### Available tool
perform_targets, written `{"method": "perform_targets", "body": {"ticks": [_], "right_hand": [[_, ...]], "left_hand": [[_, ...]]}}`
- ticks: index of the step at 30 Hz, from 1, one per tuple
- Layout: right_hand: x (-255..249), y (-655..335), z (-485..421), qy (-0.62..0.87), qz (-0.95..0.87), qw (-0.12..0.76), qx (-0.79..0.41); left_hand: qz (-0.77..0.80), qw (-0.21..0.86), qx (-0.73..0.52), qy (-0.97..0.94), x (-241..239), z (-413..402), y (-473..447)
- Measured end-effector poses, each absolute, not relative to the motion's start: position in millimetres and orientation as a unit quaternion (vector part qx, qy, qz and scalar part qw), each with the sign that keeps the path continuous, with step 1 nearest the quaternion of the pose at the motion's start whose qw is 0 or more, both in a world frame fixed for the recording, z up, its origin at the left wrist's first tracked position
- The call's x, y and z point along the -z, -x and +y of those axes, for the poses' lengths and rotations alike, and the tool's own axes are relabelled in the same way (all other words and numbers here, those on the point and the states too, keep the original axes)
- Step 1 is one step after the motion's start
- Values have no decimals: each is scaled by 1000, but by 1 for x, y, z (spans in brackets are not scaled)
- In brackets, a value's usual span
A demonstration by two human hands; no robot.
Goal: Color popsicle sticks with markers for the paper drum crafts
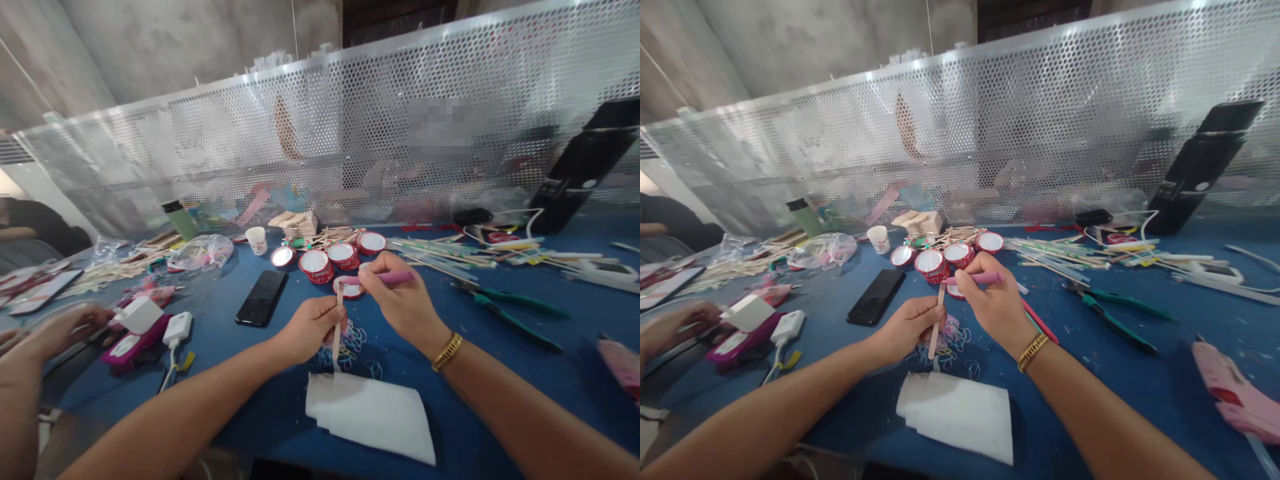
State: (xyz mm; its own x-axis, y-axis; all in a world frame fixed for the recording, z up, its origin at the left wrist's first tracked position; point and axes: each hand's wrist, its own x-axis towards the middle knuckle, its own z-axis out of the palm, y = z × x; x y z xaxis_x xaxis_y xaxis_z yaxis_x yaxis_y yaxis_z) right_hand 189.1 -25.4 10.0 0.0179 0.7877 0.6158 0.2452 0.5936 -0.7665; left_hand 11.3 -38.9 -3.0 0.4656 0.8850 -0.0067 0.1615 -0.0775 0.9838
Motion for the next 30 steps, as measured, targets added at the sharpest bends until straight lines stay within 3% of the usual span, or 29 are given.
{"method": "perform_targets", "body": {"ticks": [30], "right_hand": [[-11,-187,-28,401,-663,590,-227]], "left_hand": [[408,552,-323,-651,2,-39,-12]]}}
